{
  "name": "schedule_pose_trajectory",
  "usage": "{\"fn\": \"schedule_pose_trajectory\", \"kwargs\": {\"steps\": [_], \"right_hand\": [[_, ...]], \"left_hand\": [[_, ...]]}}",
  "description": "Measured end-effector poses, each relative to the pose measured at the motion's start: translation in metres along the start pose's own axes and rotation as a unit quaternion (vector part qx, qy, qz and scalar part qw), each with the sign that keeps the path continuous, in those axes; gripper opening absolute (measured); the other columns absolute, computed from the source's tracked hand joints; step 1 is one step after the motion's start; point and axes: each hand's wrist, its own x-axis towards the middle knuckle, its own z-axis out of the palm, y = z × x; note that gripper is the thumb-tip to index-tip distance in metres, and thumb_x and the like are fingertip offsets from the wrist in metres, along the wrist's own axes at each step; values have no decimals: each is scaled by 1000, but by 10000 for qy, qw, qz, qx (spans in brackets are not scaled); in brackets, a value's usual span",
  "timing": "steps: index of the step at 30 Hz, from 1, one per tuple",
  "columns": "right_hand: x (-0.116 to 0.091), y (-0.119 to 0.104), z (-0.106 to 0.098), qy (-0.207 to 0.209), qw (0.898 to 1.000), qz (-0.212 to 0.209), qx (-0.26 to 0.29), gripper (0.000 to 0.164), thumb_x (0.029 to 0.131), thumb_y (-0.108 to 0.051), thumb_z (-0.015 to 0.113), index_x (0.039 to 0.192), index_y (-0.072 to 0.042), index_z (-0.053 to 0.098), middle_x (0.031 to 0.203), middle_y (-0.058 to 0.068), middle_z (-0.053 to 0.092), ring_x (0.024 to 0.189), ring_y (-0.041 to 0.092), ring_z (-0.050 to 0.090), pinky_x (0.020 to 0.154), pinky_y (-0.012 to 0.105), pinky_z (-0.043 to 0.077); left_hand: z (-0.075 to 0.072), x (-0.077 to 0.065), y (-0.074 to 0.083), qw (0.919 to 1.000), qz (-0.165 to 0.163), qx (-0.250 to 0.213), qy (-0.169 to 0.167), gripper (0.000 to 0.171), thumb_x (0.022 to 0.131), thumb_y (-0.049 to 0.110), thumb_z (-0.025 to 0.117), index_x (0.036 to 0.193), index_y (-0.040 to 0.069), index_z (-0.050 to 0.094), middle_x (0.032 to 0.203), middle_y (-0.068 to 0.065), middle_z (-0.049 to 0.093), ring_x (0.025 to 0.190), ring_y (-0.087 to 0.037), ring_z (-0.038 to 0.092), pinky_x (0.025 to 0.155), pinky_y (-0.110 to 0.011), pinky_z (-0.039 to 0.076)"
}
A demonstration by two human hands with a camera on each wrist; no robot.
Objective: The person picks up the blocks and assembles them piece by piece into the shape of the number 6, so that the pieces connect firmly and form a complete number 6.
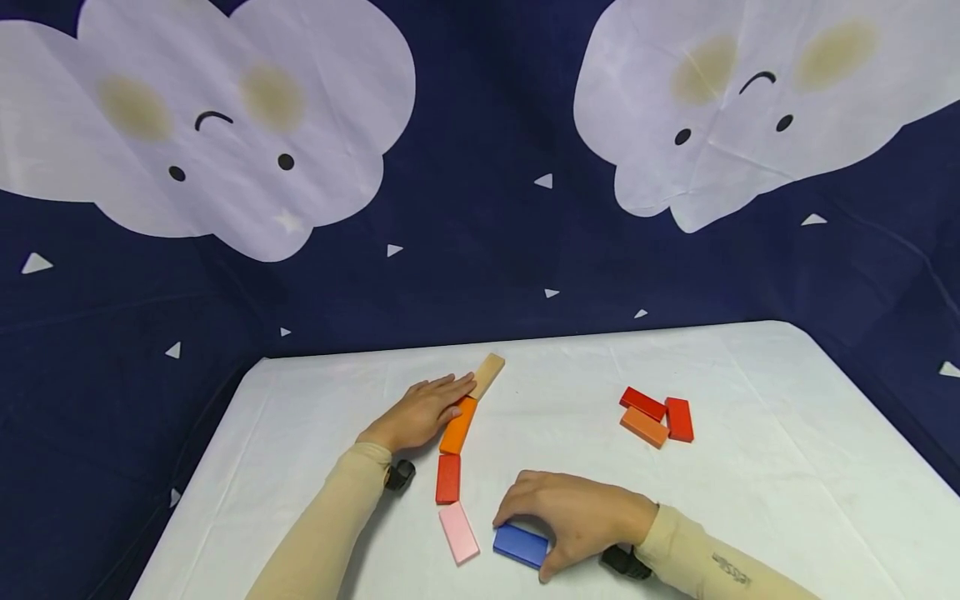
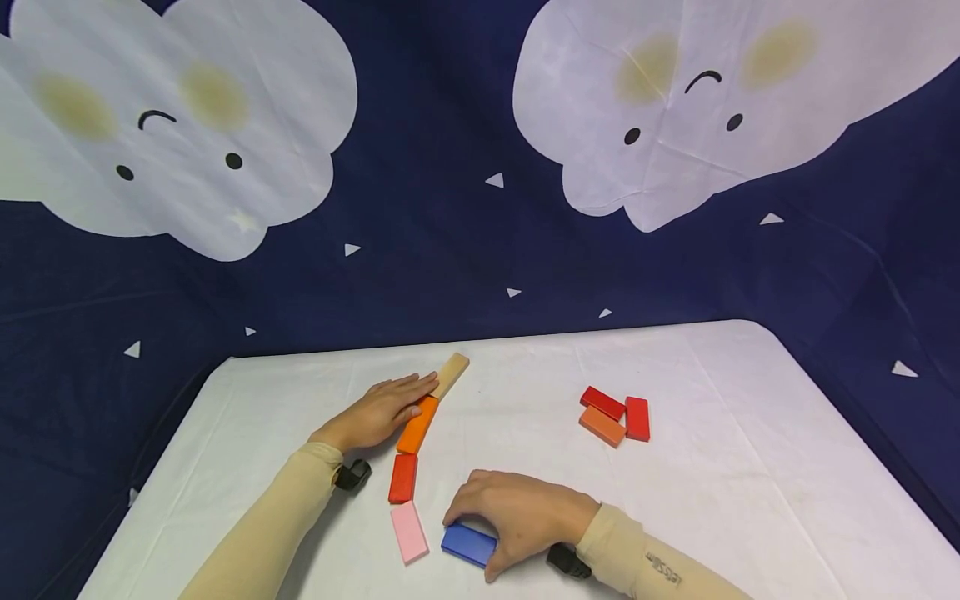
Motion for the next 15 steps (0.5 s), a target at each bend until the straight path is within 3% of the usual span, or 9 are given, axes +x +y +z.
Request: {"fn": "schedule_pose_trajectory", "kwargs": {"steps": [15], "right_hand": [[8, -6, 4, -70, 9990, -338, -299, 61, 77, -34, 89, 131, -22, 65, 124, -20, 63, 115, -1, 52, 100, 22, 45]], "left_hand": [[0, 0, -1, 10000, -26, -16, -18, 52, 108, 27, 48, 157, 16, 36, 162, 1, 33, 149, -28, 29, 119, -59, 20]]}}
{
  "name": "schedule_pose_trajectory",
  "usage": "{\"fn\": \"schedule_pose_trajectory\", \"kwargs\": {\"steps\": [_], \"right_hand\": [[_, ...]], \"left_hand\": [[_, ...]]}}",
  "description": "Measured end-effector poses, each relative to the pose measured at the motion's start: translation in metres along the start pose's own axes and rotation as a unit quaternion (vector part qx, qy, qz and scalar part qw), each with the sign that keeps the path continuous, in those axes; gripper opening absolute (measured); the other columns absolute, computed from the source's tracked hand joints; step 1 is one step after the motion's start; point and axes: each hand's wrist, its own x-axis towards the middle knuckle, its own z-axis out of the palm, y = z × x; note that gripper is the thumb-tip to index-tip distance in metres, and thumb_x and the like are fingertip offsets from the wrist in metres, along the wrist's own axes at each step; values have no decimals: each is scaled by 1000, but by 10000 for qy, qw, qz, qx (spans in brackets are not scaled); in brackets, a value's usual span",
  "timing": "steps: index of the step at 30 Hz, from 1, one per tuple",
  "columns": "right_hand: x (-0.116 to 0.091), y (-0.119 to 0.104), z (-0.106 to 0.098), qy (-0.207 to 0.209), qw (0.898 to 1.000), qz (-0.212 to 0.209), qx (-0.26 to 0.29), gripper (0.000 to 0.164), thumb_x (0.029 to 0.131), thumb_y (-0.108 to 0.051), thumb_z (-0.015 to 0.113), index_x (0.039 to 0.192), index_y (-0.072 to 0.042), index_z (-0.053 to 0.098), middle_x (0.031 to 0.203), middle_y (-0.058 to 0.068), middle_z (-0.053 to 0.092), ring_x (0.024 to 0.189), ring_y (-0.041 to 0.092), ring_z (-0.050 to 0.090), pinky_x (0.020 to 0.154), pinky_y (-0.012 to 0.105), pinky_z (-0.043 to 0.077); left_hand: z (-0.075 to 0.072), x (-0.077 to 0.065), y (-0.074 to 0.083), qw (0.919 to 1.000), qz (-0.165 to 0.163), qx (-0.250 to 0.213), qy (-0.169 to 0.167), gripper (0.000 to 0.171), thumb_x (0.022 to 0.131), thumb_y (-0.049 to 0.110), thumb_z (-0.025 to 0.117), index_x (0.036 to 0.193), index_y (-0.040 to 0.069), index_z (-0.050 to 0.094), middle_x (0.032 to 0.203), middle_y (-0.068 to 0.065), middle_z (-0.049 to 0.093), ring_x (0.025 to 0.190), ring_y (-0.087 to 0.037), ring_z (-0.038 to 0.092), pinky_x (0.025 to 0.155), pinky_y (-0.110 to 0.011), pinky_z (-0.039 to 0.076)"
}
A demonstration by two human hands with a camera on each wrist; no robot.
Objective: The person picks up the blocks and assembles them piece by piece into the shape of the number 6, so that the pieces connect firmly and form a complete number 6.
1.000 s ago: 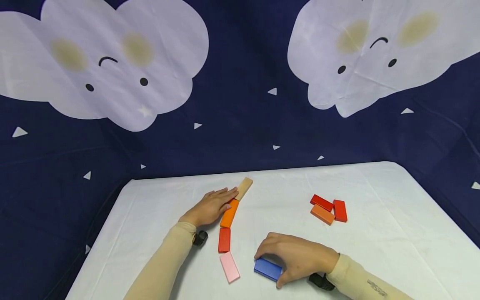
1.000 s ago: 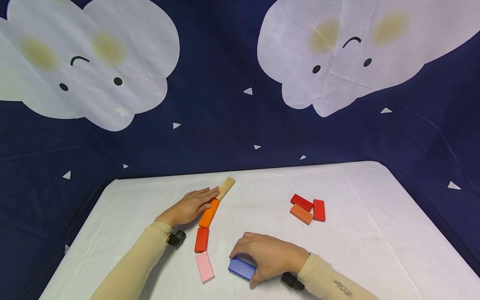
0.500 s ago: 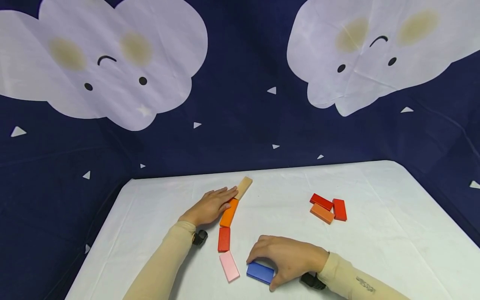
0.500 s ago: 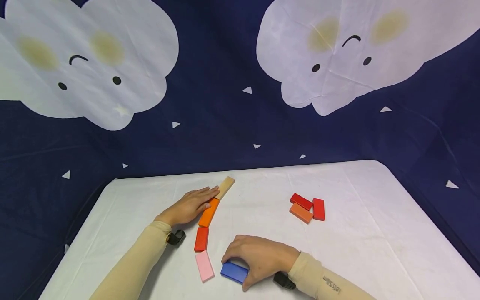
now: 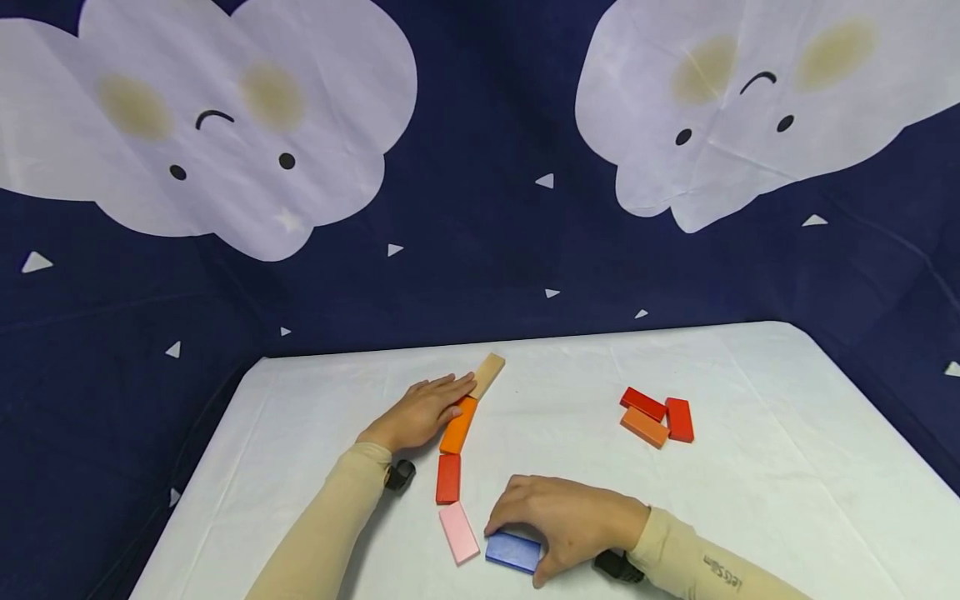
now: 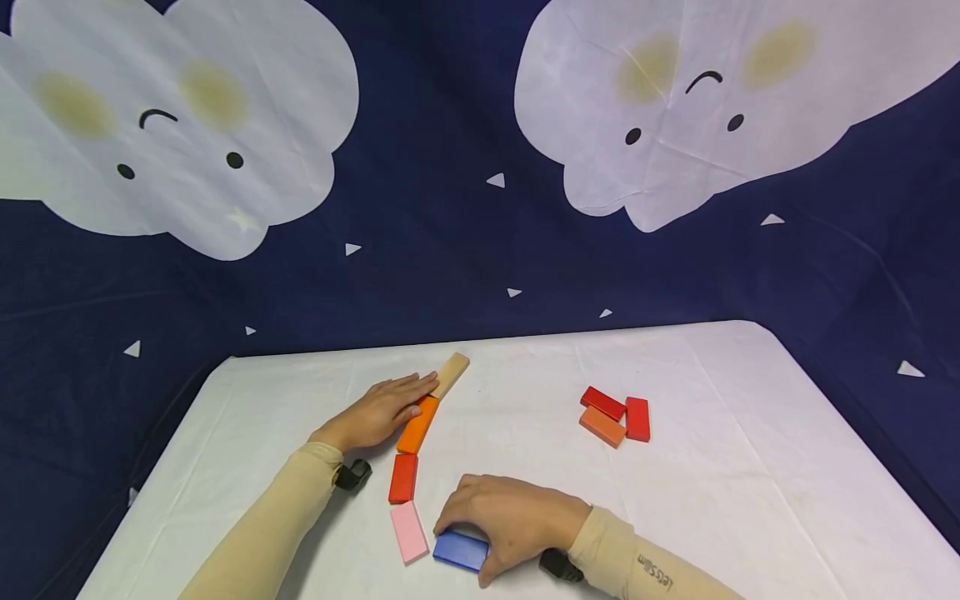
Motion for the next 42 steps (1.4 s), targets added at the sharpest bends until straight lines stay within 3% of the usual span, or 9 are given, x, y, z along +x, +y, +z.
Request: {"fn": "schedule_pose_trajectory", "kwargs": {"steps": [8, 17, 25, 34, 42], "right_hand": [[3, -3, 1, -17, 9998, -71, -200, 62, 76, -31, 89, 132, -22, 64, 126, -20, 63, 116, 0, 51, 101, 22, 44], [-9, 1, 3, 133, 9973, 595, 402, 57, 84, -42, 81, 134, -22, 63, 125, -17, 61, 113, -1, 53, 100, 27, 48], [-16, 1, 6, 246, 9968, 574, 493, 49, 85, -38, 81, 128, -22, 68, 107, -22, 61, 98, -5, 52, 89, 19, 48], [-16, 2, 8, 298, 9967, 579, 482, 48, 85, -39, 81, 128, -22, 68, 105, -22, 61, 96, -5, 52, 88, 19, 49], [-6, -10, 7, 874, 9907, 993, 323, 49, 90, -49, 73, 125, -16, 68, 105, -17, 62, 99, -2, 54, 90, 23, 50]], "left_hand": [[0, 1, -1, 10000, 48, 30, 20, 52, 108, 27, 48, 157, 15, 37, 162, 0, 33, 149, -29, 29, 118, -60, 21], [3, 0, -1, 10000, 61, 44, 50, 52, 108, 26, 48, 157, 15, 36, 162, 0, 33, 149, -29, 30, 118, -60, 21], [3, 0, -1, 10000, 19, 30, 66, 52, 107, 27, 48, 157, 16, 36, 162, 1, 33, 149, -28, 30, 119, -58, 21], [2, 1, 1, 10000, -17, 7, 32, 53, 107, 28, 48, 158, 17, 36, 162, 2, 32, 149, -27, 29, 119, -58, 20], [2, 0, 1, 10000, -16, -8, 70, 53, 107, 27, 49, 158, 16, 36, 162, 1, 33, 149, -28, 30, 119, -59, 21]]}}
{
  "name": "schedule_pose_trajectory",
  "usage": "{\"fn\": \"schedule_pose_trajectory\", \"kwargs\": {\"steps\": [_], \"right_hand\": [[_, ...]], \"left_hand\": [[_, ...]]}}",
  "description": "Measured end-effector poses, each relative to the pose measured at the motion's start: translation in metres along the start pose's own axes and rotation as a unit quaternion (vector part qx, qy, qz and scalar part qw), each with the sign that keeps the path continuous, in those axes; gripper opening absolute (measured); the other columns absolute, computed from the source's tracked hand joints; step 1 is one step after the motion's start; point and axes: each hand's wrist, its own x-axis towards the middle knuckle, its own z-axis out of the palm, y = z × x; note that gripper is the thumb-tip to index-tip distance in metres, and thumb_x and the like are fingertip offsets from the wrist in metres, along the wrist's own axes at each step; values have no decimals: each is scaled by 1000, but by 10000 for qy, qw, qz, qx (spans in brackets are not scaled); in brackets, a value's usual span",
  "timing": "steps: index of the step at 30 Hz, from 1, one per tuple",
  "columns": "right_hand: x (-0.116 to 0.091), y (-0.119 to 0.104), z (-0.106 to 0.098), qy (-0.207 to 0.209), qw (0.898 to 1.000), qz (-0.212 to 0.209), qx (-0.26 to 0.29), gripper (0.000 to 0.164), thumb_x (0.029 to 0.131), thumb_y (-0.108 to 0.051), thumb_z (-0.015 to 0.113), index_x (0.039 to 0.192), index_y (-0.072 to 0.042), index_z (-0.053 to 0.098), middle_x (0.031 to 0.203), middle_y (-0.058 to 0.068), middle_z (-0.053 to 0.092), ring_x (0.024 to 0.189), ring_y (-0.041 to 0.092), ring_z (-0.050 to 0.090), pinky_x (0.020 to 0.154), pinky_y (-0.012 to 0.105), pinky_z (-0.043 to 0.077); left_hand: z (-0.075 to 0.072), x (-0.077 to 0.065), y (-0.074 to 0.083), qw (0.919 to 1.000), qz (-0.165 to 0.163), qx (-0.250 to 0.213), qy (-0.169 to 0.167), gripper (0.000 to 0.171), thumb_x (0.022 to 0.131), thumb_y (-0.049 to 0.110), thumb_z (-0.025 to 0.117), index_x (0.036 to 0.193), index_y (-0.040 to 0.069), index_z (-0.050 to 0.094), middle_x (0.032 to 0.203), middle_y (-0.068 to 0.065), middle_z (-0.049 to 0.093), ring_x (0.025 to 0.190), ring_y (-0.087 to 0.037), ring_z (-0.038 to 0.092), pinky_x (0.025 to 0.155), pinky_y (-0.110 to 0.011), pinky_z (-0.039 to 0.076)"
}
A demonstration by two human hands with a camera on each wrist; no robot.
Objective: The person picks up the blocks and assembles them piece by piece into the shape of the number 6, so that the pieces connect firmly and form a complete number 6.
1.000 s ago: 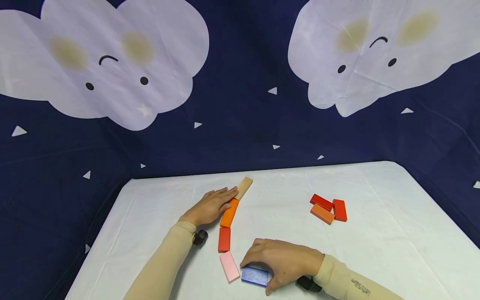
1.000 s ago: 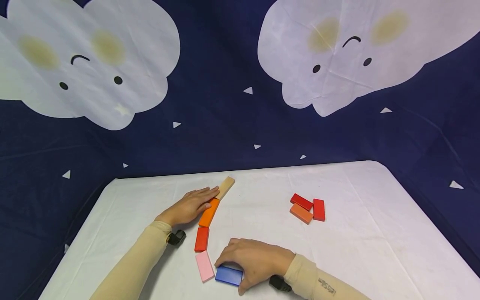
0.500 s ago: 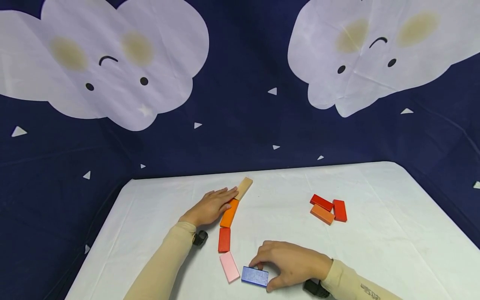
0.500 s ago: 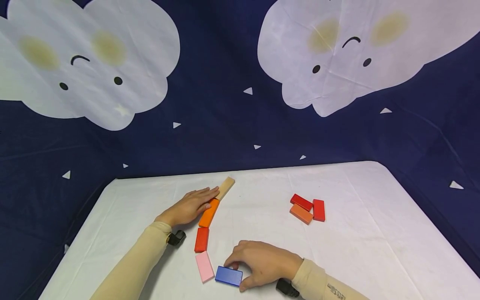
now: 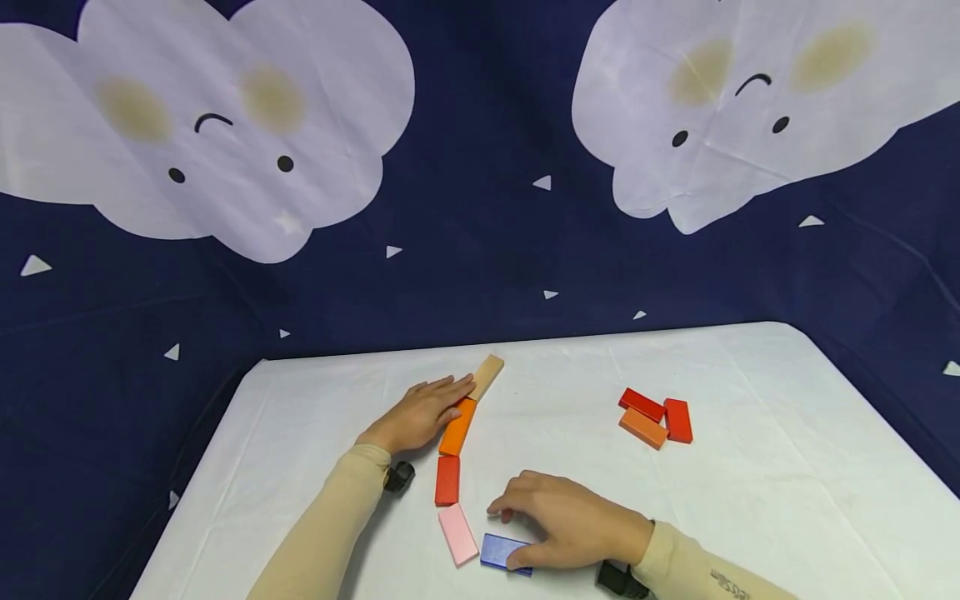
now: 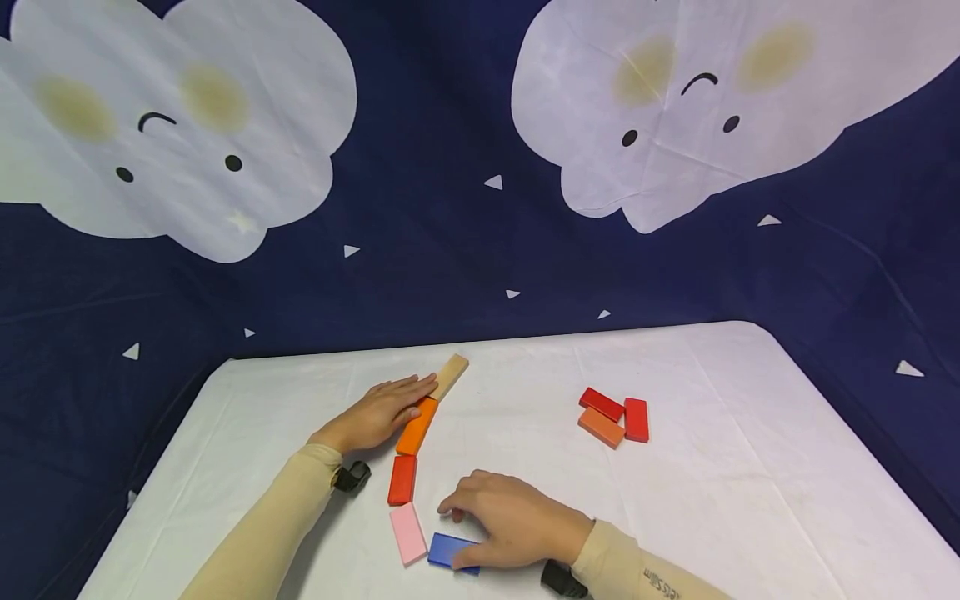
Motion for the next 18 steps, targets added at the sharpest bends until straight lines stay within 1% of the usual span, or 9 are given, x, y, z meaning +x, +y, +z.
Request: {"fn": "schedule_pose_trajectory", "kwargs": {"steps": [3, 8, 12, 18], "right_hand": [[7, -9, 2, 236, 9994, 155, -199, 49, 91, -49, 72, 123, -13, 69, 105, -14, 63, 96, -1, 54, 89, 23, 50], [20, -20, 7, 439, 9976, 322, -431, 51, 90, -51, 72, 121, -11, 70, 102, -11, 64, 92, 0, 53, 87, 23, 50], [29, -27, 12, 468, 9967, 467, -480, 54, 88, -53, 73, 120, -10, 70, 98, -11, 63, 90, 1, 53, 86, 23, 51], [39, -34, 20, 425, 9945, 691, -667, 58, 83, -56, 77, 116, -8, 72, 95, -9, 64, 80, 1, 50, 75, 20, 49]], "left_hand": [[0, -1, -1, 10000, 47, 2, 22, 53, 107, 27, 48, 158, 16, 36, 162, 0, 33, 149, -29, 30, 118, -59, 21], [-1, -2, -1, 9999, 125, -28, 31, 52, 107, 25, 48, 157, 13, 37, 162, -2, 34, 148, -30, 31, 117, -61, 22], [-2, -2, -2, 9999, 101, -19, 4, 52, 107, 25, 48, 157, 14, 37, 162, -1, 34, 149, -29, 30, 118, -60, 21], [-2, -2, -2, 9999, 166, -19, 10, 52, 107, 25, 48, 157, 13, 36, 162, -2, 34, 149, -30, 30, 118, -60, 22]]}}
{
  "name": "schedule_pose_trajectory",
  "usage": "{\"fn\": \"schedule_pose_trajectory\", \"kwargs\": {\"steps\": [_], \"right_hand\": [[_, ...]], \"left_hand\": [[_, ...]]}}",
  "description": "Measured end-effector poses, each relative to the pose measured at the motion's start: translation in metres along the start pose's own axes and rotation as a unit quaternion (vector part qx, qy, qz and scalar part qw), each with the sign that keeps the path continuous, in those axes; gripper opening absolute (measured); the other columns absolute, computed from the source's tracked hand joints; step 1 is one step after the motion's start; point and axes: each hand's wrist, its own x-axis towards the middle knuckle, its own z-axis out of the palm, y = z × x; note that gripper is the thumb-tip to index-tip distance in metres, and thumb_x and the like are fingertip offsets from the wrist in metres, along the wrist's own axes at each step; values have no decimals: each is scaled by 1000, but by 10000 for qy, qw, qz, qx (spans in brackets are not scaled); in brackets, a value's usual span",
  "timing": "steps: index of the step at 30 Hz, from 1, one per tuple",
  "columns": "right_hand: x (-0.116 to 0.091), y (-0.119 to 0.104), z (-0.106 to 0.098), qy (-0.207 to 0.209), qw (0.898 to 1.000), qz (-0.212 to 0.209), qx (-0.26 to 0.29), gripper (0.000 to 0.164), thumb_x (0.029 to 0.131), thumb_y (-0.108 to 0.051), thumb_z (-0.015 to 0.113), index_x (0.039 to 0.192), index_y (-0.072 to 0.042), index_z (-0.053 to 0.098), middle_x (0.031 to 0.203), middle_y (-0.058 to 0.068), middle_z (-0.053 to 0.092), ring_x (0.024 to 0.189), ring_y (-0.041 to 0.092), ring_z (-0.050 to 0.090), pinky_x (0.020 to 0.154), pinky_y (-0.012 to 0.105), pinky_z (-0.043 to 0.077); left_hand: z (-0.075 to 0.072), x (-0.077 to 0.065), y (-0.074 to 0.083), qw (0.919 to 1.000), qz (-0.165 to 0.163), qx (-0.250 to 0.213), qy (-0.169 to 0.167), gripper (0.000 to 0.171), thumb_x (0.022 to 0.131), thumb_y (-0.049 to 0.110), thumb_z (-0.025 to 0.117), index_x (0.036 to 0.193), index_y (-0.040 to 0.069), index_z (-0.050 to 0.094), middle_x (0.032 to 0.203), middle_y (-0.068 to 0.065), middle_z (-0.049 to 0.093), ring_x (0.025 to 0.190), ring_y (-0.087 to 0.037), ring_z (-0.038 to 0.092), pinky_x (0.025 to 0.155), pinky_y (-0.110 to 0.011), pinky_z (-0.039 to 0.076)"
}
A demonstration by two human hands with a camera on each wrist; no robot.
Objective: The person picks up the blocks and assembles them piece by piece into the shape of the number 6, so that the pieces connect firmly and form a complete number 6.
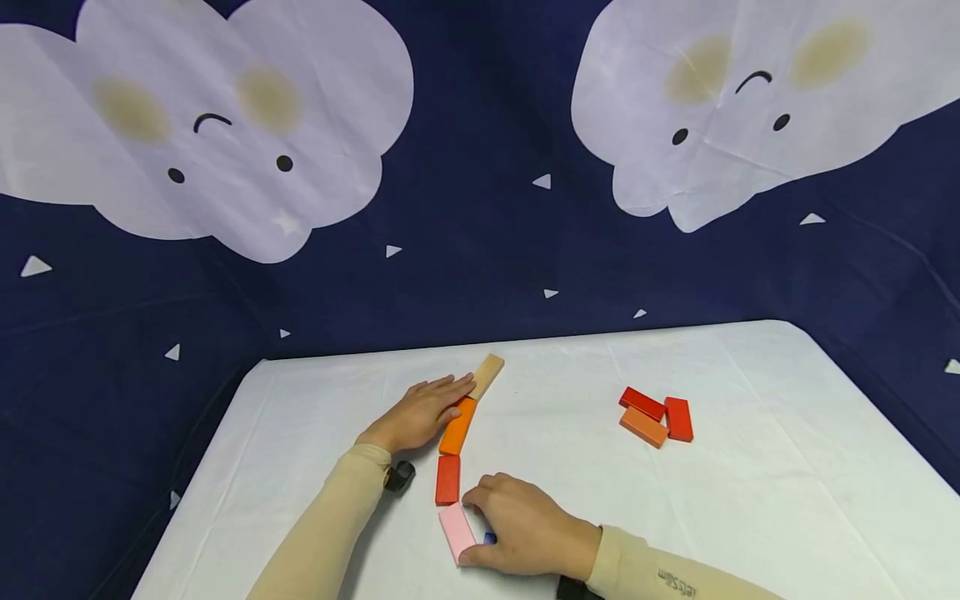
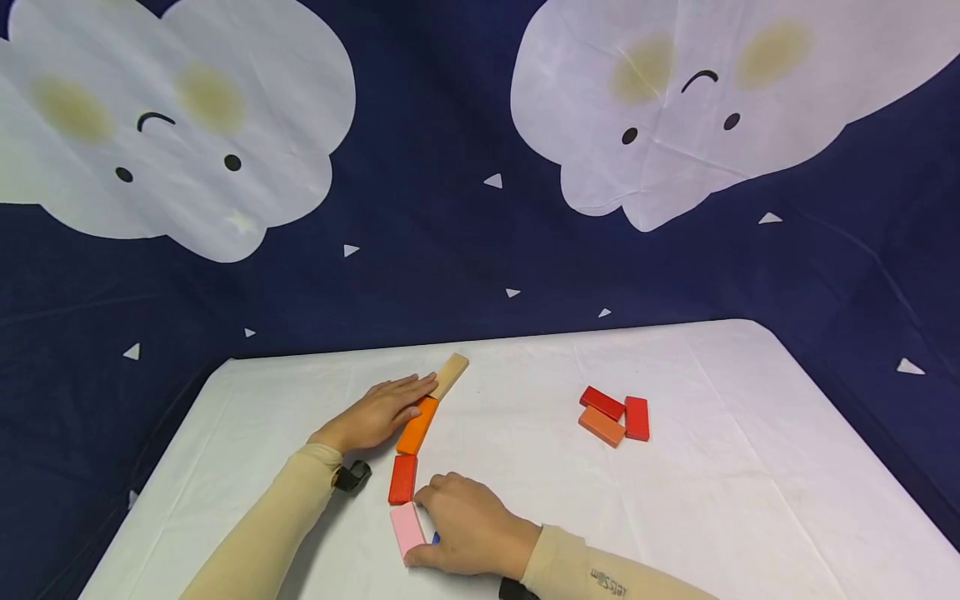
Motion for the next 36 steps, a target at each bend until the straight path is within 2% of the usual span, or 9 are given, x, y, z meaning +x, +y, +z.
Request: {"fn": "schedule_pose_trajectory", "kwargs": {"steps": [8, 16, 21, 24, 28, 31, 36], "right_hand": [[4, -7, 7, 178, 9992, 221, -279, 62, 78, -58, 80, 114, -7, 71, 89, -7, 60, 78, 4, 50, 70, 22, 49], [4, -4, 6, 54, 9997, 113, -187, 54, 80, -48, 82, 115, -9, 72, 94, -7, 62, 82, 3, 52, 72, 20, 49], [4, -2, 8, 46, 9998, 82, -168, 54, 80, -48, 81, 116, -10, 72, 95, -7, 62, 83, 3, 51, 73, 19, 48], [4, -1, 6, -28, 9999, 106, -42, 54, 81, -49, 80, 118, -10, 71, 97, -8, 62, 84, 2, 51, 74, 19, 48], [0, 3, 0, -122, 9993, 240, 253, 54, 83, -49, 79, 121, -11, 70, 100, -10, 62, 90, 2, 52, 82, 23, 50], [-5, 8, -7, -50, 9982, 373, 476, 51, 85, -48, 78, 122, -12, 69, 102, -11, 63, 96, 3, 55, 90, 28, 51], [-15, 19, -19, 238, 9957, 467, 768, 46, 89, -40, 76, 125, -13, 67, 104, -11, 64, 101, 6, 57, 94, 32, 51]], "left_hand": [[-1, 0, 0, 10000, -11, 38, 17, 52, 107, 24, 48, 157, 13, 37, 162, -2, 34, 149, -30, 30, 118, -60, 22], [-1, 0, 0, 10000, -94, 5, -28, 52, 108, 27, 47, 158, 16, 36, 162, 0, 33, 149, -29, 29, 118, -59, 20], [0, 0, 0, 10000, -83, -32, -11, 52, 108, 27, 48, 158, 16, 36, 162, 0, 33, 149, -29, 29, 119, -60, 20], [-1, 0, 0, 9999, -118, -60, -12, 52, 108, 27, 48, 157, 16, 36, 162, 0, 33, 149, -29, 29, 119, -59, 20], [-1, 0, 0, 9999, -114, -49, -15, 52, 108, 26, 48, 157, 15, 36, 162, -1, 33, 149, -30, 29, 118, -60, 20], [0, 0, 0, 10000, -64, -29, -1, 52, 107, 25, 48, 157, 14, 36, 162, -3, 34, 149, -31, 30, 118, -61, 21], [0, 0, 1, 10000, -67, 3, -10, 52, 107, 25, 48, 157, 14, 37, 162, -2, 34, 148, -31, 30, 118, -61, 21]]}}
